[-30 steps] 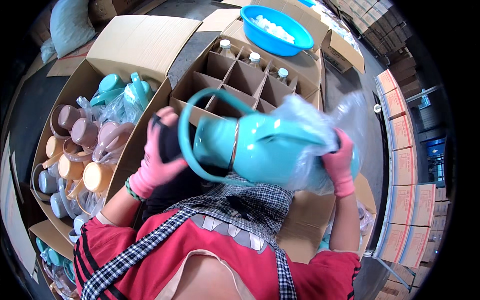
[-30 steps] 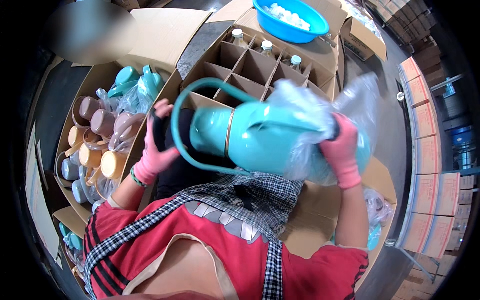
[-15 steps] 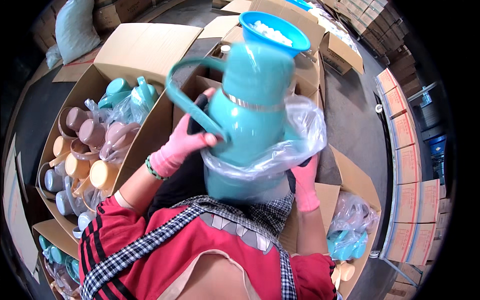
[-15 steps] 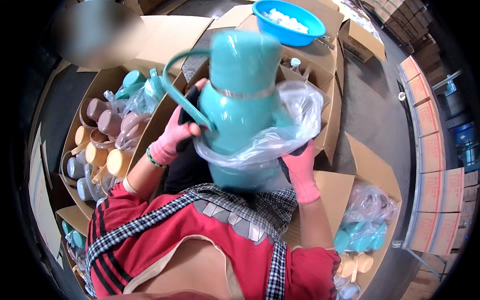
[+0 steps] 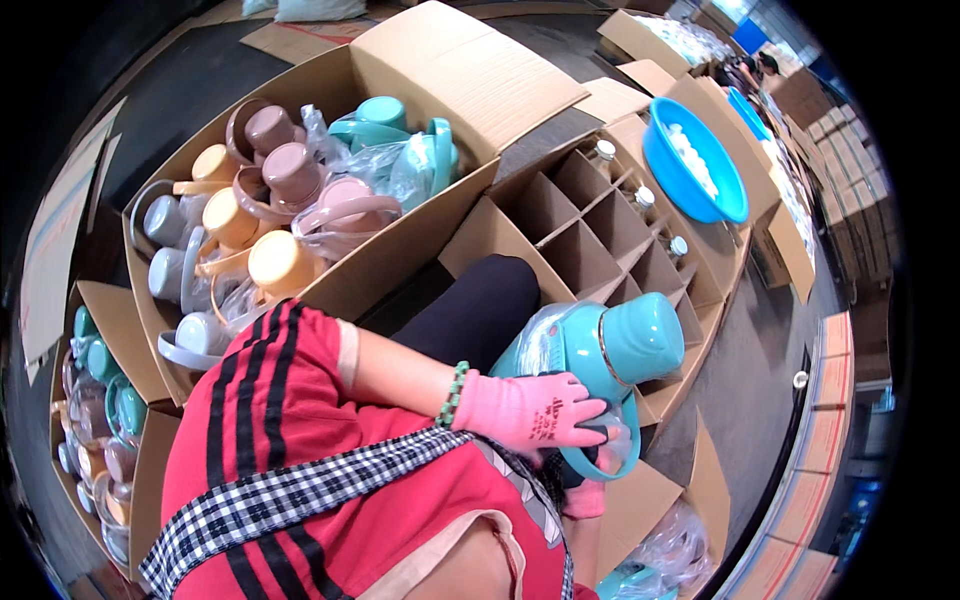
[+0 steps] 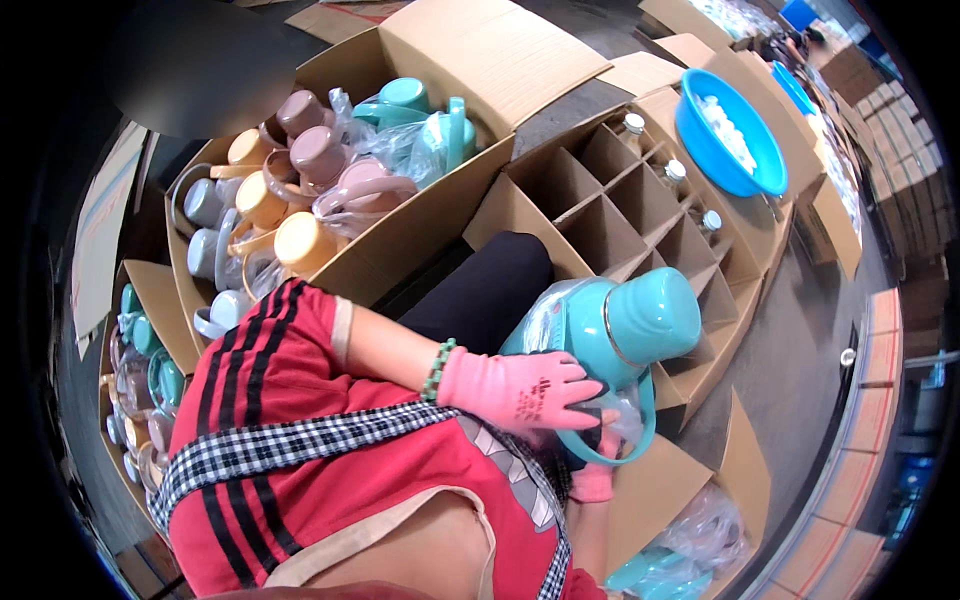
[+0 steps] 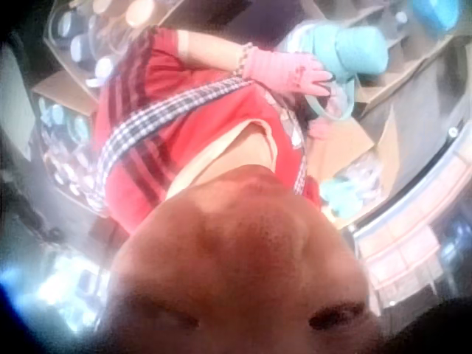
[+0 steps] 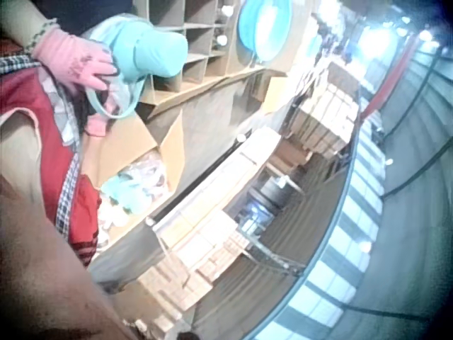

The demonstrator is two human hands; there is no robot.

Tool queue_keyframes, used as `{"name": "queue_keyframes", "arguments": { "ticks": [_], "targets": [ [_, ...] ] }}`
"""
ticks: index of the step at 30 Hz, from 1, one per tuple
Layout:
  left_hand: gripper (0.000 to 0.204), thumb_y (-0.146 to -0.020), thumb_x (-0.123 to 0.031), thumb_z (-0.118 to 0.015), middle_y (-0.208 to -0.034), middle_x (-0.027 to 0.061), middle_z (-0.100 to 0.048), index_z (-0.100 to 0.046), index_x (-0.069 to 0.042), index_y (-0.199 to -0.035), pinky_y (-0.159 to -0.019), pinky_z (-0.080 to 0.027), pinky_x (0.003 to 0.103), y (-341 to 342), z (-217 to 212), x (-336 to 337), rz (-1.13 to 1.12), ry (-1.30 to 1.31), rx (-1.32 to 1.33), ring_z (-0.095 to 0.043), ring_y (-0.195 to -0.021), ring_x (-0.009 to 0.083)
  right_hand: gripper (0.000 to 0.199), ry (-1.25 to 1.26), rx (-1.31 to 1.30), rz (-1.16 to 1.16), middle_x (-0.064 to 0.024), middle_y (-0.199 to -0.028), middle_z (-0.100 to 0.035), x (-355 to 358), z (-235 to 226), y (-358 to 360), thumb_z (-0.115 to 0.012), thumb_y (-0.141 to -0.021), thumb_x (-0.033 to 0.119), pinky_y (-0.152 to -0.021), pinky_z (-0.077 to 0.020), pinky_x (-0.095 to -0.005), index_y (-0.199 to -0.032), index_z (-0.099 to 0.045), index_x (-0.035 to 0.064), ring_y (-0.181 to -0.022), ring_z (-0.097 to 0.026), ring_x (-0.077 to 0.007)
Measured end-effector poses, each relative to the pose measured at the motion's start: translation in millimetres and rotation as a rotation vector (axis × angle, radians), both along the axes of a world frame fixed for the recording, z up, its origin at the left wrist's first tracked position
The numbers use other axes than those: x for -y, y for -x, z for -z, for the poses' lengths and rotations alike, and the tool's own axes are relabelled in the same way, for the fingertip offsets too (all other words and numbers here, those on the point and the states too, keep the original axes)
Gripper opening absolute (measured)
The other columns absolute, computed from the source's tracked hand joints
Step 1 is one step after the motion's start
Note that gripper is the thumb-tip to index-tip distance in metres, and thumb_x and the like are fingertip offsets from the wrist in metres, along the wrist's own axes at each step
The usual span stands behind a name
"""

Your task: The person sits on the floor and packs pink thermos-style containers into a cardboard box. They remove the containers from plastic bags, unscrew the lids, place the bodies and lids into the box, and then reassemble them. The person also handles a blue plastic basin and closes the cardboard box flaps.

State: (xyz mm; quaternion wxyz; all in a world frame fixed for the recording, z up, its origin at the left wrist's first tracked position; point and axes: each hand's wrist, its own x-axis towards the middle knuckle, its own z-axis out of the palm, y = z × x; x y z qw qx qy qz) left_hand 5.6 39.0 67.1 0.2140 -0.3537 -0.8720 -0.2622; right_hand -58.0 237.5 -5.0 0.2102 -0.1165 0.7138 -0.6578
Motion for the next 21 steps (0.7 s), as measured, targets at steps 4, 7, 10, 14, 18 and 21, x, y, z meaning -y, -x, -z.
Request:
{"name": "queue_keyframes", "arguments": {
  "ticks": [4,7,10,14,18,21],
  "targets": [
    [0.029,-0.069,-0.018,-0.057,-0.082,0.0073,-0.051,-0.050,-0.009,-0.095,-0.061,-0.044,0.034,20.1,12.6,-3.6,0.004,0.159,0.121,-0.056,-0.070,0.0236,0.072,-0.002,0.121,-0.059,-0.0150,-0.125,-0.035,-13.2,-6.7,-6.7,-0.069,-0.066,0.022,-0.090,-0.0280,-0.0490,-0.126,-0.032,0.0054,-0.109,-0.042,-0.0310],
    [0.023,-0.067,-0.017,-0.059,-0.078,0.0101,-0.052,-0.050,-0.007,-0.085,-0.064,-0.044,0.034,29.1,-7.6,1.2,0.036,-0.213,0.262,-0.056,-0.072,0.0272,0.073,-0.043,0.263,-0.124,-0.0153,-0.127,-0.033,-27.8,-17.6,-14.6,-0.068,-0.067,0.024,-0.090,-0.0260,-0.0517,-0.127,-0.031,0.0062,-0.110,-0.041,-0.0325],
    [0.025,-0.065,-0.018,-0.062,-0.078,0.0114,-0.052,-0.049,-0.006,-0.083,-0.065,-0.045,0.035,40.0,-28.0,-16.8,0.034,-0.584,0.332,-0.055,-0.073,0.0290,0.074,-0.079,0.351,-0.123,-0.0156,-0.129,-0.030,-35.4,-30.5,-16.6,-0.067,-0.067,0.025,-0.091,-0.0240,-0.0544,-0.128,-0.029,0.0070,-0.111,-0.040,-0.0341],
    [0.023,-0.064,-0.023,-0.062,-0.074,0.0092,-0.052,-0.050,-0.007,-0.076,-0.063,-0.045,0.035,45.5,-70.0,-29.8,0.215,-0.495,-0.076,-0.056,-0.073,0.0261,0.075,-0.006,0.323,-0.046,-0.0160,-0.131,-0.027,-32.2,-68.5,3.6,-0.066,-0.068,0.027,-0.091,-0.0212,-0.0580,-0.130,-0.027,0.0081,-0.112,-0.038,-0.0362],
    [0.021,-0.065,-0.027,-0.060,-0.078,0.0069,-0.053,-0.052,-0.010,-0.075,-0.067,-0.045,0.039,34.7,-118.3,-7.7,0.223,-0.381,-0.540,-0.055,-0.076,0.0255,0.077,0.185,0.268,-0.039,-0.0164,-0.134,-0.024,-2.8,-121.0,38.5,-0.065,-0.069,0.029,-0.092,-0.0185,-0.0616,-0.132,-0.025,0.0092,-0.113,-0.037,-0.0382],
    [0.026,-0.088,-0.029,-0.039,-0.115,0.0146,-0.044,-0.052,-0.011,-0.102,-0.086,-0.029,0.051,4.5,-114.3,51.4,0.422,-0.618,-0.803,-0.042,-0.103,0.0344,0.078,0.351,0.276,-0.131,-0.0167,-0.136,-0.021,34.7,-153.2,58.8,-0.064,-0.069,0.030,-0.093,-0.0165,-0.0643,-0.133,-0.024,0.0100,-0.114,-0.036,-0.0398]
  ]
}}
